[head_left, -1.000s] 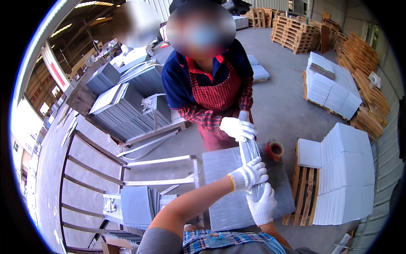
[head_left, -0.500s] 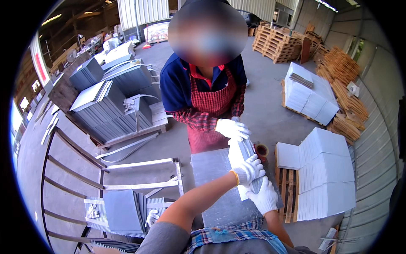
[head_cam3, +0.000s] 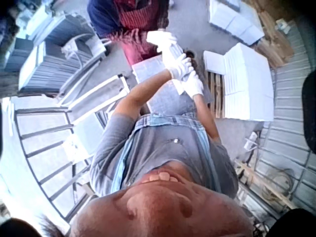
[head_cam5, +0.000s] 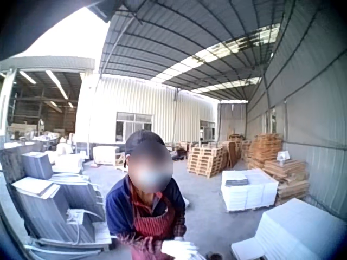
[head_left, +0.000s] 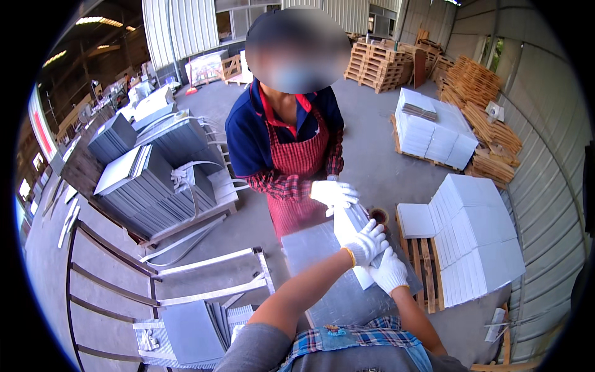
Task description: The person places plastic sheets between gray rectangular panels and stacks them on a wooden pallet. A coworker assists by handing over panels and applying tape to secure the stack. The person continues to separate and stack the panels one by one.
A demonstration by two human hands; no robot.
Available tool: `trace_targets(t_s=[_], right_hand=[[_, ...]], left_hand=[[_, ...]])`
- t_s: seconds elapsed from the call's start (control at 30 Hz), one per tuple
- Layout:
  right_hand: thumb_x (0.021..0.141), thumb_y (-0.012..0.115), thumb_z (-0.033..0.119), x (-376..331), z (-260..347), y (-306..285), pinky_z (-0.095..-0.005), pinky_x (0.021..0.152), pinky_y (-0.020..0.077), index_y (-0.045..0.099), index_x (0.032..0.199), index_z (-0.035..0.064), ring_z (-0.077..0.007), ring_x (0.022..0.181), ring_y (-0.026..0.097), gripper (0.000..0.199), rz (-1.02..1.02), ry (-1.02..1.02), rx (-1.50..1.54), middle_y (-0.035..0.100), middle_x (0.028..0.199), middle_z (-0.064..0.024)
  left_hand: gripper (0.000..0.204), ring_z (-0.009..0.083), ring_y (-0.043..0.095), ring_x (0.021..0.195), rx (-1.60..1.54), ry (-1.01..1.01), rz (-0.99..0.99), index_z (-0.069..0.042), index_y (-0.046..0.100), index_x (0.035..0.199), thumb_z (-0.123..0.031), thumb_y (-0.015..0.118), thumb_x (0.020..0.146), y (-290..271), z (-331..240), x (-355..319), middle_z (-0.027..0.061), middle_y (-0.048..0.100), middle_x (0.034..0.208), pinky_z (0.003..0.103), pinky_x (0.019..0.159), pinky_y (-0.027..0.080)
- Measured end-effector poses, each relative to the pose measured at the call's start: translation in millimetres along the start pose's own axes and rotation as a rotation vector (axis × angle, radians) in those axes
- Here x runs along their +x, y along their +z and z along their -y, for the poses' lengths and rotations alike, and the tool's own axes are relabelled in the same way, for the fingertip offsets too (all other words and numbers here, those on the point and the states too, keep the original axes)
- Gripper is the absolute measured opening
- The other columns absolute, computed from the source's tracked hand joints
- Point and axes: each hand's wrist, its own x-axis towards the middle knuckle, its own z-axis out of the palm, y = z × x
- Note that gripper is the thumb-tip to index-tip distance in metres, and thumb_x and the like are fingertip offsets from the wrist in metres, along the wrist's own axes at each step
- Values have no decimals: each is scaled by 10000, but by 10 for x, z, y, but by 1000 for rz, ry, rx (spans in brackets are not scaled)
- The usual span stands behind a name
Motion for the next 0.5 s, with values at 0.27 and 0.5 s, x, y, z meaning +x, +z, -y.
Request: trace_targets(t_s=[0.27,0.5], right_hand=[[760,746,591,31,-50,60,-467,804,566,456,1214,-59,-399,936,696,845,-39,-40,1,657,1067,-274],[795,707,602,49,-79,-14,-468,782,573,470,1165,-54,-401,897,705,789,-46,-54,-14,660,1047,-269]], left_hand=[[518,311,566,1152,-103,44,65,-129,606,1028,-338,798,595,-30,57,38,87,620,1067,526,1143,291],[489,292,592,1057,-77,97,75,-132,614,1006,-374,789,619,6,101,133,68,622,997,494,1125,316]])
